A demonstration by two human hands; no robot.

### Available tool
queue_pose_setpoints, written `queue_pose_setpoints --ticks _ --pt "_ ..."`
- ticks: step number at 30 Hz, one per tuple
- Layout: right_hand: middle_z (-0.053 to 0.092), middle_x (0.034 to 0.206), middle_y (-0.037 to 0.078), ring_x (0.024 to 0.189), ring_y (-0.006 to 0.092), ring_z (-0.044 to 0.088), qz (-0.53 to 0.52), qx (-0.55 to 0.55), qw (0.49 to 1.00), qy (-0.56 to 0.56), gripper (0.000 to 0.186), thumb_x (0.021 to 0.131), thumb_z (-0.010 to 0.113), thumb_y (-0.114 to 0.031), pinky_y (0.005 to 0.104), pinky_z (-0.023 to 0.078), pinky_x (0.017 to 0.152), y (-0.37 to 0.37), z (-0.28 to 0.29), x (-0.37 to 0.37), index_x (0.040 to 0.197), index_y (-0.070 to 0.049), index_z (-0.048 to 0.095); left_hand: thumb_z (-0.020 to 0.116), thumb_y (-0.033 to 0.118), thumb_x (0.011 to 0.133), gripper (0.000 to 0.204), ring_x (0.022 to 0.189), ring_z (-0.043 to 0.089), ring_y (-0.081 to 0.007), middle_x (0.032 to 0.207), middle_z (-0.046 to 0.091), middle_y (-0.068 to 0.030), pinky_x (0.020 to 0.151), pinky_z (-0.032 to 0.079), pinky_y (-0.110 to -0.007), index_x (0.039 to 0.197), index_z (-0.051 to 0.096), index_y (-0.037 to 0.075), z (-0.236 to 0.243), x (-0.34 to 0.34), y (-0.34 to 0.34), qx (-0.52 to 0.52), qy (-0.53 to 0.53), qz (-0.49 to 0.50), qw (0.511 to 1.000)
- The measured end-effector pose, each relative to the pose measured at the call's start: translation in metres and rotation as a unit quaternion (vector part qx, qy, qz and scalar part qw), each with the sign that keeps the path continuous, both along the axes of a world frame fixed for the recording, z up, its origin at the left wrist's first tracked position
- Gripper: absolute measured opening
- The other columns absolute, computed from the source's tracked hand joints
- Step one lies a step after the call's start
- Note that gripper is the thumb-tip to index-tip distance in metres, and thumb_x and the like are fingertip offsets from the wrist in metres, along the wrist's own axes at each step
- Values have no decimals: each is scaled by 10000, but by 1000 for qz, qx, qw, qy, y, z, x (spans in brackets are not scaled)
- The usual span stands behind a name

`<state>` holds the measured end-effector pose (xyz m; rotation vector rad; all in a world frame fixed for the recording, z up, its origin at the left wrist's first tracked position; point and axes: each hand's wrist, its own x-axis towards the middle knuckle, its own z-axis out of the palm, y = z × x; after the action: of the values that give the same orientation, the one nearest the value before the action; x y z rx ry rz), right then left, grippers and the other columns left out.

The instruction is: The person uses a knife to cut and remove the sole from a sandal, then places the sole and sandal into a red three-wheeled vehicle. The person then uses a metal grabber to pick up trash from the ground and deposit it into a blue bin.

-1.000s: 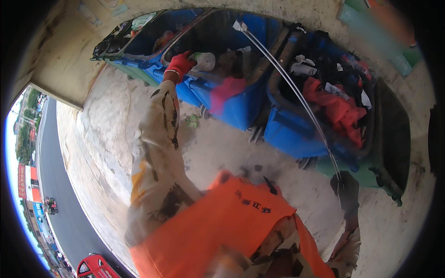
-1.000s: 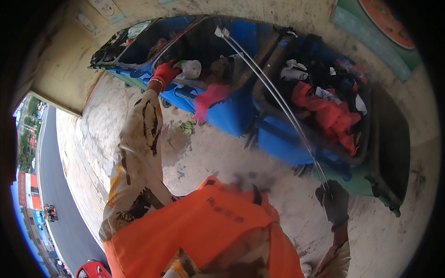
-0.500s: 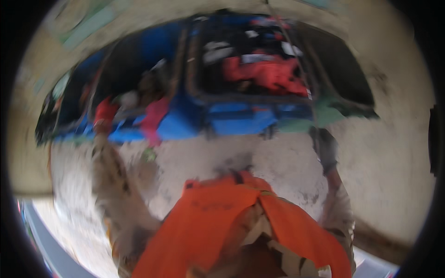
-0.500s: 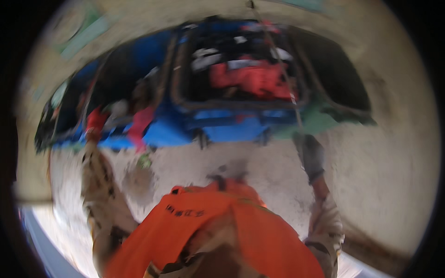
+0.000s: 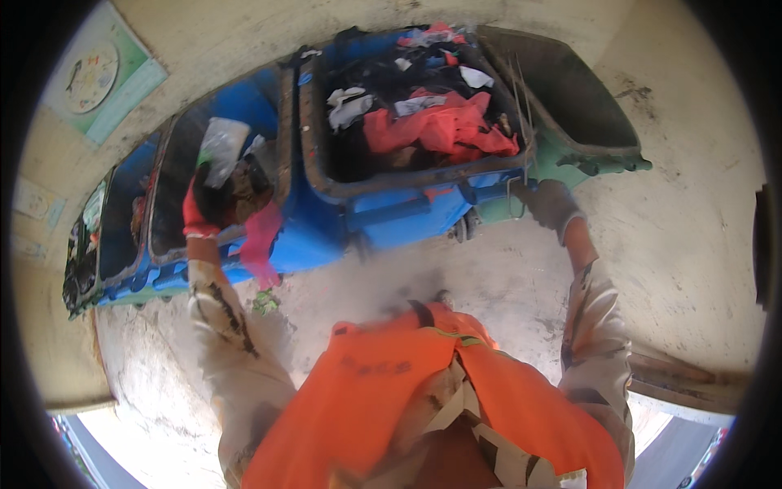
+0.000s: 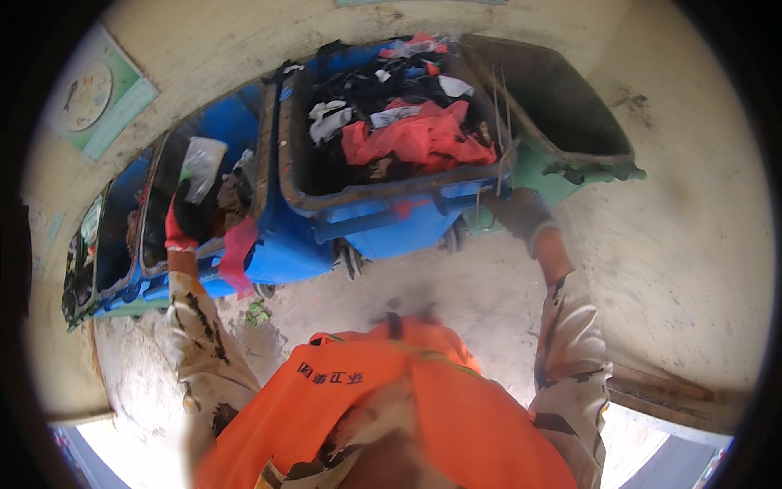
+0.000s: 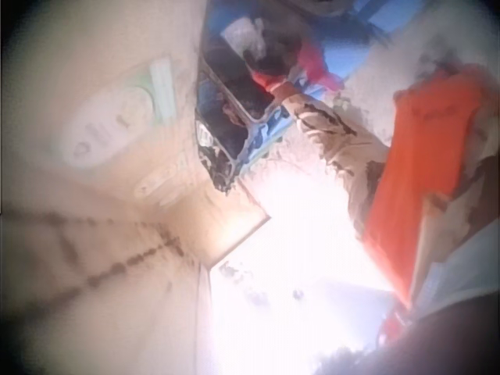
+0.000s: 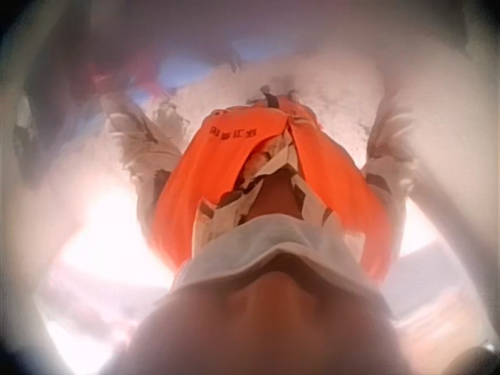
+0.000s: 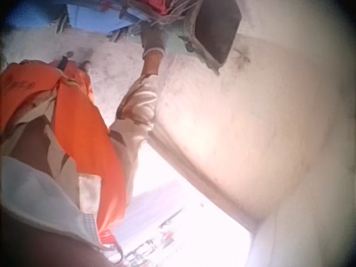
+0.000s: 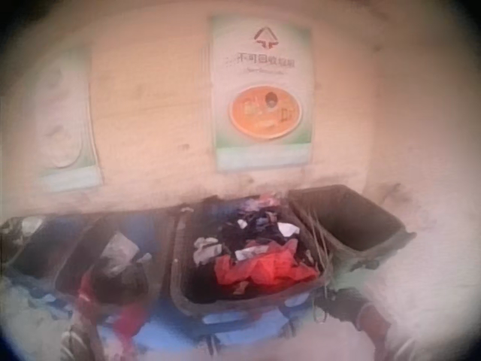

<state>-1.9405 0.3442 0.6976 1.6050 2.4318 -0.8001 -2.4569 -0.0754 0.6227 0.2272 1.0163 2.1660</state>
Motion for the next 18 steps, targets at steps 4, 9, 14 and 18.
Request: queue_pose_setpoints --ticks 4,9,14,18 --pt "632 626 151 506 249 639 57 39 995 -71 631 841 659 -539 396 512 484 13 5 -28 864 92 667 643 248 931 408 1135 620 -296 1242 640 -144 926 543 -416 1274 571 38 -10 21 23 -5 33 -18 999" --pt "649 661 169 531 275 656 123 29 989 -81 578 853 651 -493 414 521 495 7 13 -47 1025 58 680 631 182 941 386 1203 568 -304 1287 600 -152 1002 492 -482 1290 540 46 -7 51 21 20 14 -84 996" --pt "655 681 136 531 249 642 305 238 922 -27 441 873 646 -426 387 521 511 68 -50 -31 1079 -40 698 594 101 912 470 1281 502 -349 1360 540 -183 1076 420 -576 1364 483 45 10 79 16 83 -2 -123 989" --pt "703 816 156 634 272 679 168 79 980 -68 422 875 655 -419 404 543 619 43 -22 -41 1125 -81 694 583 78 880 525 1301 480 -372 1379 525 -196 1088 404 -581 1390 464 42 8 83 -12 132 28 -127 983"
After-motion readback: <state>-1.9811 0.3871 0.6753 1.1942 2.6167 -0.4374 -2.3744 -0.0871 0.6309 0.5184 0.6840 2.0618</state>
